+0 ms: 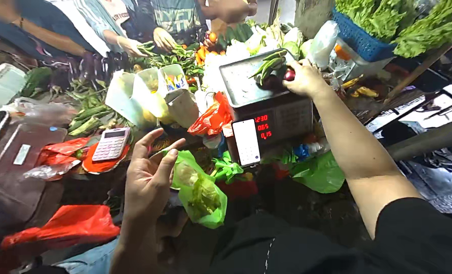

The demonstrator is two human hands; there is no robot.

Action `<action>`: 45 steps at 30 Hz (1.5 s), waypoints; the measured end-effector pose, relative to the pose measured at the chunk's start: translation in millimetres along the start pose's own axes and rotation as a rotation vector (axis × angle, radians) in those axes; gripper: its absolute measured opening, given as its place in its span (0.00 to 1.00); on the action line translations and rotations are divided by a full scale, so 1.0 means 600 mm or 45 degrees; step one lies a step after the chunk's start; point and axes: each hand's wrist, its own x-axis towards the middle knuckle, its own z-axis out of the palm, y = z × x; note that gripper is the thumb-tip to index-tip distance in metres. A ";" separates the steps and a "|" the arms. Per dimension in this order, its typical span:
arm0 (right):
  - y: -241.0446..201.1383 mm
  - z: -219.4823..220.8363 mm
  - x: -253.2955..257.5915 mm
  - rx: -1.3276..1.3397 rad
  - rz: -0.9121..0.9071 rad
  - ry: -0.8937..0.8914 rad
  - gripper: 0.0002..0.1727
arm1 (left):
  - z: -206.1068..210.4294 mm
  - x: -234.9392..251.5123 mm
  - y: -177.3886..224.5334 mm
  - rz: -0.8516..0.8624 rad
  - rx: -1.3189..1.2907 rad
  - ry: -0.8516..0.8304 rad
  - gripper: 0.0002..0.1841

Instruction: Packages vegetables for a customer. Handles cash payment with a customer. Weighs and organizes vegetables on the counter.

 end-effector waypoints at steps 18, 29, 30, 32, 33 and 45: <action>-0.073 -0.065 -0.108 0.647 -0.307 -0.007 0.21 | -0.033 0.039 0.046 -0.382 -0.050 -0.261 0.19; -0.346 0.139 -0.303 0.781 -0.941 -0.763 0.19 | -0.024 0.012 0.057 -0.349 -0.234 -0.254 0.22; -0.326 0.111 -0.288 0.790 -0.901 -0.558 0.17 | -0.029 0.013 0.053 -0.349 -0.248 -0.231 0.22; -0.264 0.060 -0.239 0.696 -0.692 0.005 0.14 | -0.030 0.012 0.049 -0.345 -0.260 -0.197 0.21; -0.230 0.034 -0.208 0.544 -0.495 0.181 0.16 | -0.027 0.011 0.050 -0.341 -0.258 -0.193 0.20; -0.152 -0.002 -0.162 0.647 -0.285 0.246 0.26 | -0.009 0.040 0.068 -0.358 -0.206 -0.256 0.17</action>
